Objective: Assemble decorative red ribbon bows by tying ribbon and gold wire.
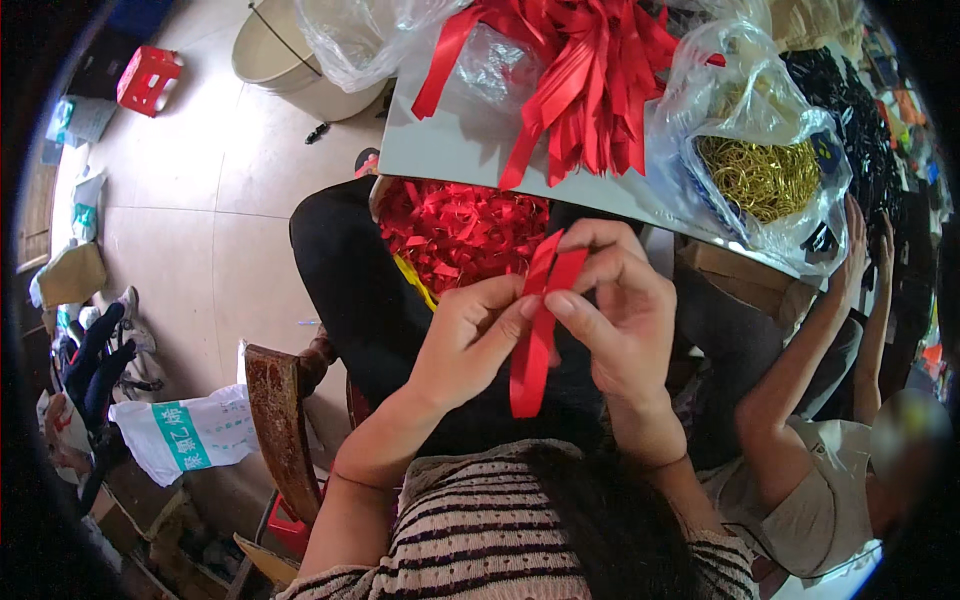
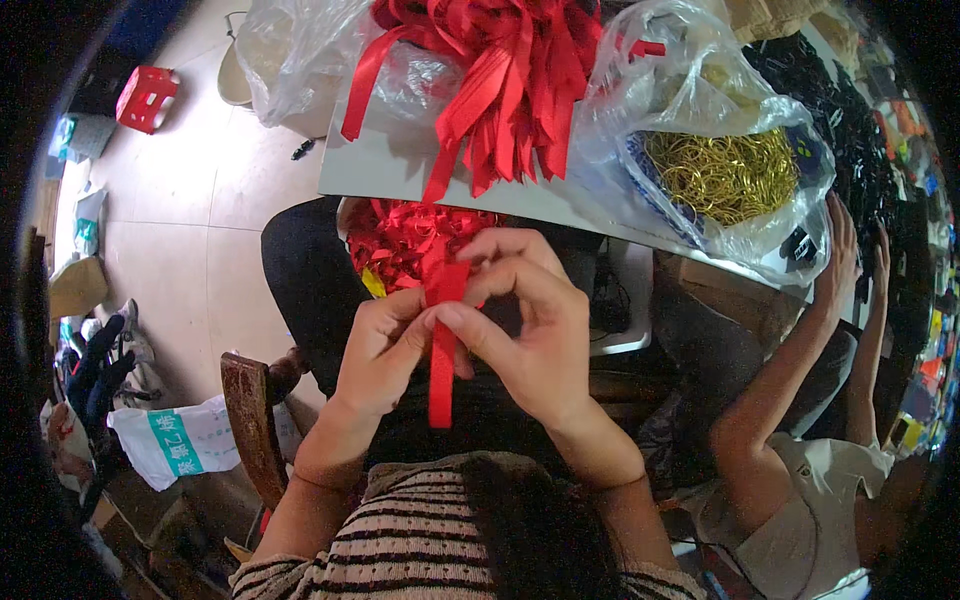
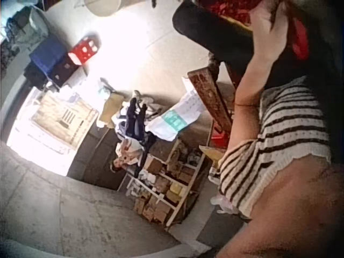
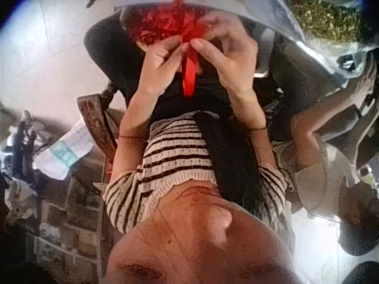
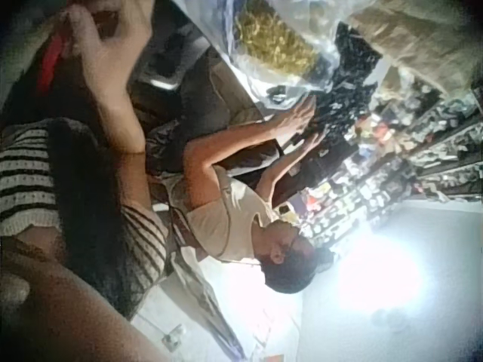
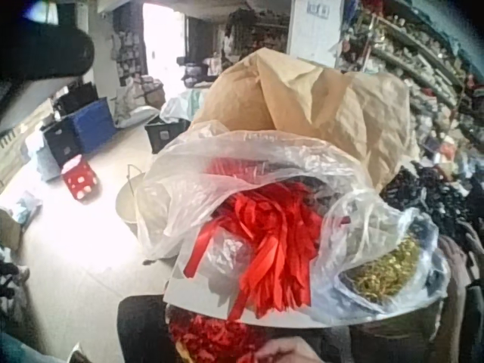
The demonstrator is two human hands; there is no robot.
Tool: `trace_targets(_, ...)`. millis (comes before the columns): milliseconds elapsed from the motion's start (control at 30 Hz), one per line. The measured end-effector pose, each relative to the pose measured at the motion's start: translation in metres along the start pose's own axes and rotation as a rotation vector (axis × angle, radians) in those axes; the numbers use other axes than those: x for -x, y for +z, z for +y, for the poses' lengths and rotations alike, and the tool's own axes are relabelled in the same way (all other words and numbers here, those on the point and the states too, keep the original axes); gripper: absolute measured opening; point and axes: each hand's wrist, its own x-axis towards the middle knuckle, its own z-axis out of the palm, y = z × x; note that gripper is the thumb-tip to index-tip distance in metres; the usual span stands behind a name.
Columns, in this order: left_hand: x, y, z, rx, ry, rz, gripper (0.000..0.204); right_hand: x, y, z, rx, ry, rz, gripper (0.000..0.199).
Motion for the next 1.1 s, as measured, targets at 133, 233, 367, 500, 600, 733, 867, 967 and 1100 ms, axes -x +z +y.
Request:
trace_targets(133, 0.001, 0.001, -0.005, -0.024, 0.017, -0.031, 0.030, 0.000, 0.003, 0.007, -0.416, 0.245, 0.063, 0.014)
trace_targets(233, 0.000, 0.000, -0.006, -0.051, -0.006, -0.071, 0.032, 0.000, 0.003, 0.007, -0.480, 0.287, 0.053, 0.015)
trace_targets(367, -0.001, 0.006, -0.009, 0.003, 0.062, -0.019, 0.034, -0.001, 0.002, 0.009, -0.448, 0.291, 0.053, 0.014)
trace_targets(500, -0.001, 0.014, -0.008, -0.023, 0.048, 0.010, 0.026, -0.004, 0.002, 0.013, -0.333, 0.226, 0.098, 0.016)
trace_targets(600, 0.006, 0.009, -0.006, -0.006, -0.063, -0.039, 0.026, -0.010, -0.009, 0.016, -0.341, 0.173, 0.320, 0.020)
trace_targets(733, 0.011, 0.006, -0.010, 0.074, -0.026, -0.031, 0.032, -0.015, -0.016, 0.015, -0.269, 0.018, 0.475, 0.021)
trace_targets(867, 0.010, 0.007, -0.011, 0.046, 0.081, 0.105, 0.035, 0.010, -0.005, 0.007, 0.687, -0.417, 0.193, 0.027)
trace_targets(967, 0.008, 0.010, -0.009, 0.048, 0.122, 0.145, 0.036, 0.011, -0.002, 0.001, 0.552, -0.269, 0.068, 0.031)
trace_targets(1100, 0.008, 0.012, -0.008, 0.020, 0.143, 0.121, 0.041, 0.010, -0.008, 0.006, 0.014, 0.130, -0.044, 0.026)
